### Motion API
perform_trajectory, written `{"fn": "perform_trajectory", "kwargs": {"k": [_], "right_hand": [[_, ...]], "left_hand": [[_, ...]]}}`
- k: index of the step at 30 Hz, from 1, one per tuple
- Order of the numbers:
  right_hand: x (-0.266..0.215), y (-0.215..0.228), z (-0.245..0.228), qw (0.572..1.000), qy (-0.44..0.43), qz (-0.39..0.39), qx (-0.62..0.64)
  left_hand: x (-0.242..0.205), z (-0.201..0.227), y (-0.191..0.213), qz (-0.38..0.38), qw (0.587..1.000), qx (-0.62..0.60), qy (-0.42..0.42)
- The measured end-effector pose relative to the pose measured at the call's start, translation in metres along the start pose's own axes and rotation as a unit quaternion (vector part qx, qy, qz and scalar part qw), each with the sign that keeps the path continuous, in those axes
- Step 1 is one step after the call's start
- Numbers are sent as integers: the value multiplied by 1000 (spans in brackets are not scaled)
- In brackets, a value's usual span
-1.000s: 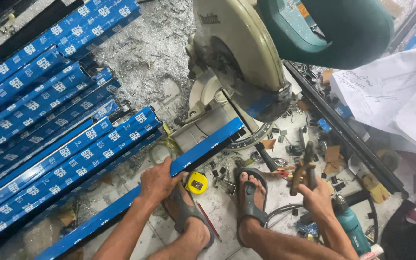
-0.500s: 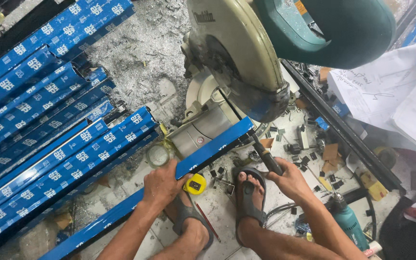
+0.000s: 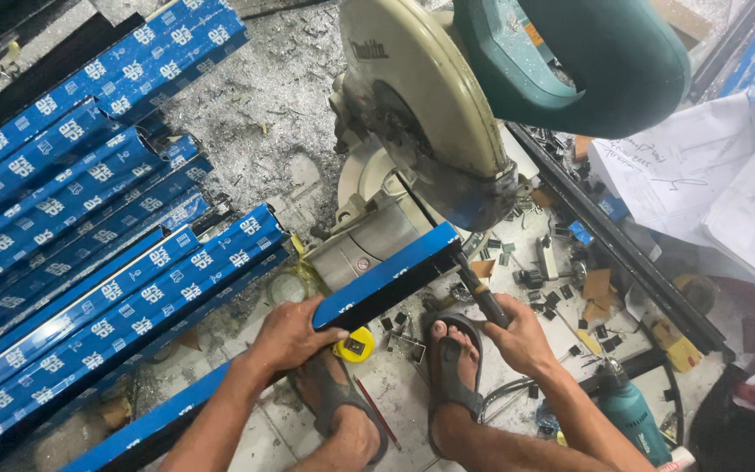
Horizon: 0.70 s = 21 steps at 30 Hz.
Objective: The person measures a black metal profile with a tape measure and marks it with a pencil. They then use a miter saw to cut the profile. After the cut, they inspect the piece and place it back on the saw to make another cut.
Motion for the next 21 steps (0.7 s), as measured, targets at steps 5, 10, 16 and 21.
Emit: {"fn": "perform_trajectory", "kwargs": {"k": [5,10,16,21], "right_hand": [[7,-1,18,986,146,-6,79],[-18,9,-50,990,-94,-18,-105],[-17,21,-106,978,-158,-79,-107],[4,1,-4,998,64,-10,13]], "left_hand": [[29,-24,7,-103,976,-190,30],[2,-16,-65,79,993,82,-16],[-13,-33,-111,283,937,180,-95],[17,-17,-9,-30,998,-51,27]]}}
Point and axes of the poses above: each hand's wrist, its own x-axis towards the middle knuckle, its own y-axis out of the back of the hand, z = x × y, the point moved 1 cm from there along x, towards the middle knuckle, and after that the axes turned 9 degrees about z, right-handed, at the moved point
